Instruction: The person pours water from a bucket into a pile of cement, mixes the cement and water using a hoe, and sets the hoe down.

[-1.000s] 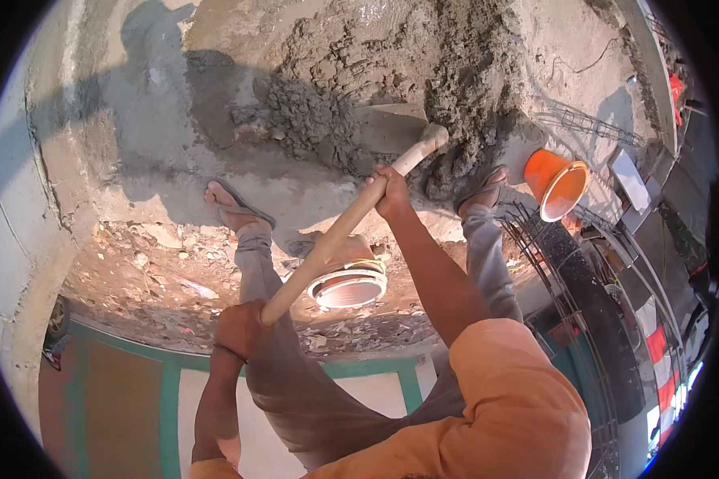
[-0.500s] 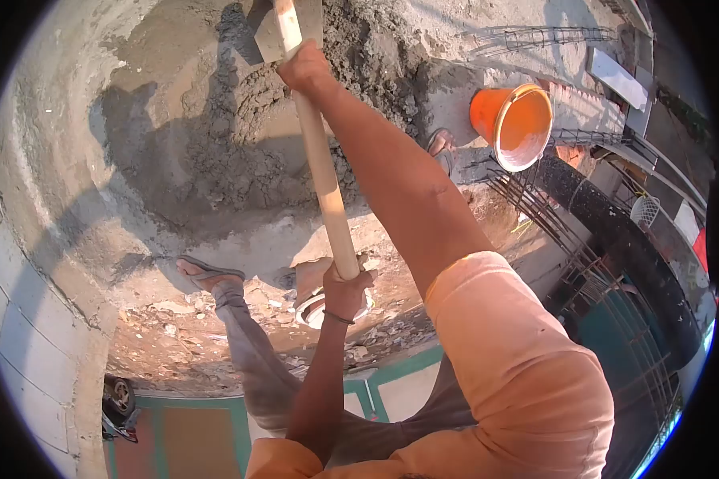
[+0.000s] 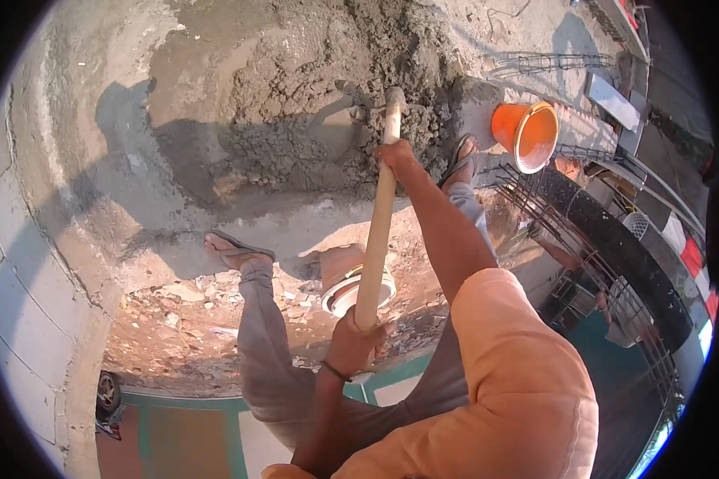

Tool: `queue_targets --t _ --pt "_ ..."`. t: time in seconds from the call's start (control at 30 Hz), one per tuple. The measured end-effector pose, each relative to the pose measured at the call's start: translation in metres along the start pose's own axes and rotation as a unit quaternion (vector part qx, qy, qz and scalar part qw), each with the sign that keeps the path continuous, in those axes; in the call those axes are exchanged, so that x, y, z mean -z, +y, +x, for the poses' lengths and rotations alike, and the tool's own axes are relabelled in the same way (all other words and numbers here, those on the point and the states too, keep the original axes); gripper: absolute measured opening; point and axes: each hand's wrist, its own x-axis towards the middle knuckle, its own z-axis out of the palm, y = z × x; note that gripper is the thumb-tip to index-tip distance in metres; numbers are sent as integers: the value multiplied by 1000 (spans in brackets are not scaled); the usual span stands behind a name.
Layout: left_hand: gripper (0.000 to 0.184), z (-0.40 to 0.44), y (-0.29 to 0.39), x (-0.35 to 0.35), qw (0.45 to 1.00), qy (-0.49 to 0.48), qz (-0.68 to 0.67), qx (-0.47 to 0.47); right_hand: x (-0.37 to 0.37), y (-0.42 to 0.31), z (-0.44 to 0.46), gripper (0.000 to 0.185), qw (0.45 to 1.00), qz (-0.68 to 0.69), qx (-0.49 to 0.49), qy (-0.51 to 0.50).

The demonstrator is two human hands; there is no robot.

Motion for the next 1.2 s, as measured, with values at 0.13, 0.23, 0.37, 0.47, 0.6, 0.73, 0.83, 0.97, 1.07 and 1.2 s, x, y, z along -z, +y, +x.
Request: queue_targets --t 0.13,0.23,0.37,0.47,0.6,0.73,0.83,0.97,1.07,1.2 --pt "59 -10 1 170 942 -51 318 -91 -45 -20 -100 27 923 383 -17 24" --pt "23 45 -20 296 798 94 595 2 -115 13 -117 19 829 556 -45 -42" --pt "10 64 -52 359 679 277 678 -43 -150 10 -179 21 763 644 19 -56" --pt "15 49 -51 318 707 221 670 -43 -95 -25 -210 26 820 558 113 -60" --pt "31 55 -43 153 839 130 490 -198 8 -99 -168 27 877 440 184 -52" --pt "47 123 12 -20 943 94 265 -177 73 -185 -42 27 949 223 219 -34" --pt "34 158 39 -97 977 112 109 -145 64 -181 36 35 972 109 191 -84" --pt "35 105 -31 -88 995 92 -18 23 -8 -60 52 40 993 40 51 -100" --pt "42 50 10 -104 993 94 58 53 -6 -11 33 25 979 120 -50 -155" --pt "43 -3 22 -47 966 91 238 -31 11 -9 -20 19 968 213 -82 -101"
